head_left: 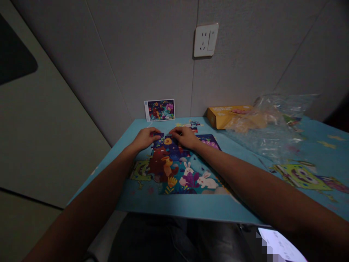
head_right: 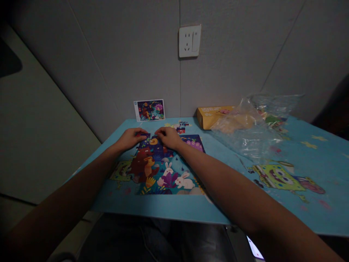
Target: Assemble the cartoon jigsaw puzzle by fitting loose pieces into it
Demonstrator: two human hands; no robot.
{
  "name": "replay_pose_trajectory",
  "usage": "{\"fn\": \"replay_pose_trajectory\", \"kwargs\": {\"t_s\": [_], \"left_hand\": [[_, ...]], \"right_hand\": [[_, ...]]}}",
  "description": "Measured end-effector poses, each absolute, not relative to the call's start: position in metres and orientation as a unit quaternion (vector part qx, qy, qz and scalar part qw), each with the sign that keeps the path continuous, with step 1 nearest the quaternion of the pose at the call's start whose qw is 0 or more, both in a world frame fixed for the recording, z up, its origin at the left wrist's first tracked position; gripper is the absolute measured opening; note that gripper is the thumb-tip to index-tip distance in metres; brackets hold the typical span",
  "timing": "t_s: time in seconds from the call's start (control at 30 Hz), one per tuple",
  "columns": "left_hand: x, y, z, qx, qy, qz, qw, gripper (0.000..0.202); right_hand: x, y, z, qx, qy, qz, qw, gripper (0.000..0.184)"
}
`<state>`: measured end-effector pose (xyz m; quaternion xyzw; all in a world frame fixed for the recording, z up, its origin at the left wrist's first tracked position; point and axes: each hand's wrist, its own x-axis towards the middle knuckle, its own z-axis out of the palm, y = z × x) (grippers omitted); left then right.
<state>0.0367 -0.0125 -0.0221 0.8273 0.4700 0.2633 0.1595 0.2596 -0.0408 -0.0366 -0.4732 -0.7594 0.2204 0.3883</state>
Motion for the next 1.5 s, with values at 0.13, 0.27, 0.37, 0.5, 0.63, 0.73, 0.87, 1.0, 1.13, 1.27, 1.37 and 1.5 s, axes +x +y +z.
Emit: {"fn": "replay_pose_trajectory", "kwargs": {"t_s": [0.13, 0.27, 0.37, 0.5, 0.63, 0.73, 0.87, 1.0, 1.13, 1.27, 1.37, 1.5], "left_hand": [[0.035, -0.012, -0.022, 0.835, 0.467, 0.245, 0.155, 0.028], [0.034, -0.011, -0.023, 0.835, 0.468, 0.239, 0.161, 0.027], [0.034, -0.011, -0.023, 0.838, 0.465, 0.235, 0.162, 0.027], [0.034, -0.013, -0.021, 0.841, 0.475, 0.22, 0.139, 0.028], [0.031, -0.014, -0.02, 0.836, 0.494, 0.209, 0.116, 0.031], [0.027, -0.012, -0.02, 0.839, 0.489, 0.212, 0.109, 0.028], [0.019, -0.007, -0.021, 0.828, 0.505, 0.221, 0.104, 0.024], [0.014, -0.004, -0.021, 0.821, 0.521, 0.218, 0.09, 0.022], [0.02, -0.008, -0.02, 0.824, 0.492, 0.258, 0.107, 0.021], [0.03, -0.014, -0.018, 0.859, 0.415, 0.25, 0.166, 0.018], [0.034, -0.016, -0.017, 0.877, 0.387, 0.22, 0.181, 0.017], [0.036, -0.015, -0.015, 0.881, 0.403, 0.199, 0.146, 0.017]], "right_hand": [[0.26, -0.04, -0.037, -0.476, -0.765, 0.216, 0.376, 0.02], [0.26, -0.04, -0.037, -0.47, -0.77, 0.212, 0.377, 0.019], [0.26, -0.04, -0.038, -0.464, -0.772, 0.214, 0.379, 0.019], [0.26, -0.039, -0.039, -0.463, -0.775, 0.212, 0.374, 0.019], [0.26, -0.038, -0.039, -0.463, -0.776, 0.214, 0.371, 0.019], [0.26, -0.039, -0.039, -0.465, -0.777, 0.214, 0.366, 0.019], [0.259, -0.041, -0.037, -0.474, -0.771, 0.218, 0.365, 0.019], [0.259, -0.042, -0.037, -0.473, -0.774, 0.222, 0.357, 0.019], [0.259, -0.041, -0.037, -0.472, -0.776, 0.221, 0.355, 0.02], [0.259, -0.042, -0.036, -0.473, -0.78, 0.214, 0.349, 0.021], [0.258, -0.043, -0.034, -0.479, -0.781, 0.21, 0.34, 0.021], [0.258, -0.045, -0.032, -0.481, -0.783, 0.208, 0.336, 0.022]]}}
